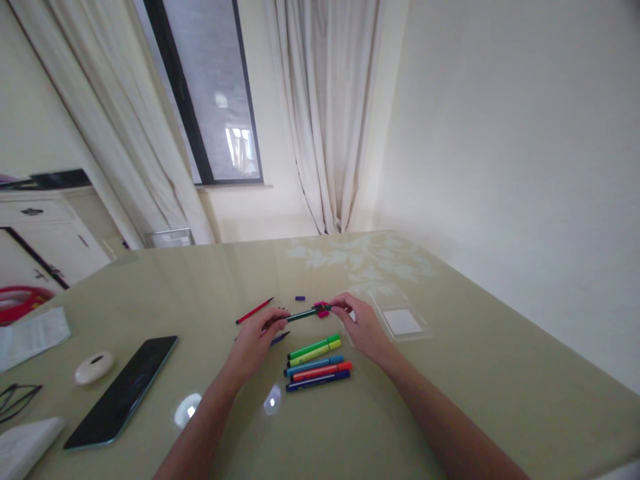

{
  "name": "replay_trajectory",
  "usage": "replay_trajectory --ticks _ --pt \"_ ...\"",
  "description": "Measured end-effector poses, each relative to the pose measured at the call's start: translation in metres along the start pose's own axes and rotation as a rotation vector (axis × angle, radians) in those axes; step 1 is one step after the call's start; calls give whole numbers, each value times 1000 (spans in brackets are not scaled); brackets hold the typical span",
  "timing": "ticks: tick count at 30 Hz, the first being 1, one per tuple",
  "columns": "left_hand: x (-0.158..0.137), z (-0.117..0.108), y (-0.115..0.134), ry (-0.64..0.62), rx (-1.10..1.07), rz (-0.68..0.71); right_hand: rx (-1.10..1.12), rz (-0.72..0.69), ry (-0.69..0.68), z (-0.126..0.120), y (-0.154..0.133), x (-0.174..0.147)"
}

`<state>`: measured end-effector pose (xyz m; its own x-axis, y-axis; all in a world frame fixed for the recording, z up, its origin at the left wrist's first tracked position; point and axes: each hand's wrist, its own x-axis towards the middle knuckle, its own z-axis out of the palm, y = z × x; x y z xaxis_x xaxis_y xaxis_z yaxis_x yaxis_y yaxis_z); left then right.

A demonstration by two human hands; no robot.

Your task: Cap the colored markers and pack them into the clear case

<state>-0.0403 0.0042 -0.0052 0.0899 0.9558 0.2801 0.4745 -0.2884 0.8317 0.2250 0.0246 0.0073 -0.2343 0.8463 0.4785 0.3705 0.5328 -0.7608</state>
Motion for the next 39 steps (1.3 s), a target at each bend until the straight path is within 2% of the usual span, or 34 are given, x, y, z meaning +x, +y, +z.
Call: replay_trajectory --ticks 5,11,18,21,25,31,35,39 --pt "-1 7 1 -30 37 5 48 -40 -28 1 -6 -1" --pt "-4 12 -2 -22 21 -32 121 45 -18 0 -4 -1" --pt "-5 13 1 -14 11 -52 85 79 -65 1 2 -4" --pt "-6 16 10 -88 66 -25 59 63 -71 1 3 -3" --pt "-10 20 18 -186 193 56 -116 -26 -153 1 4 -6" --pt "-14 22 19 -222 404 156 -446 -119 -193 11 6 -8" --pt "-13 21 20 -291 414 170 -584 -110 -212 29 2 18" --pt "-8 10 14 -183 461 86 -795 -59 -349 56 3 57"
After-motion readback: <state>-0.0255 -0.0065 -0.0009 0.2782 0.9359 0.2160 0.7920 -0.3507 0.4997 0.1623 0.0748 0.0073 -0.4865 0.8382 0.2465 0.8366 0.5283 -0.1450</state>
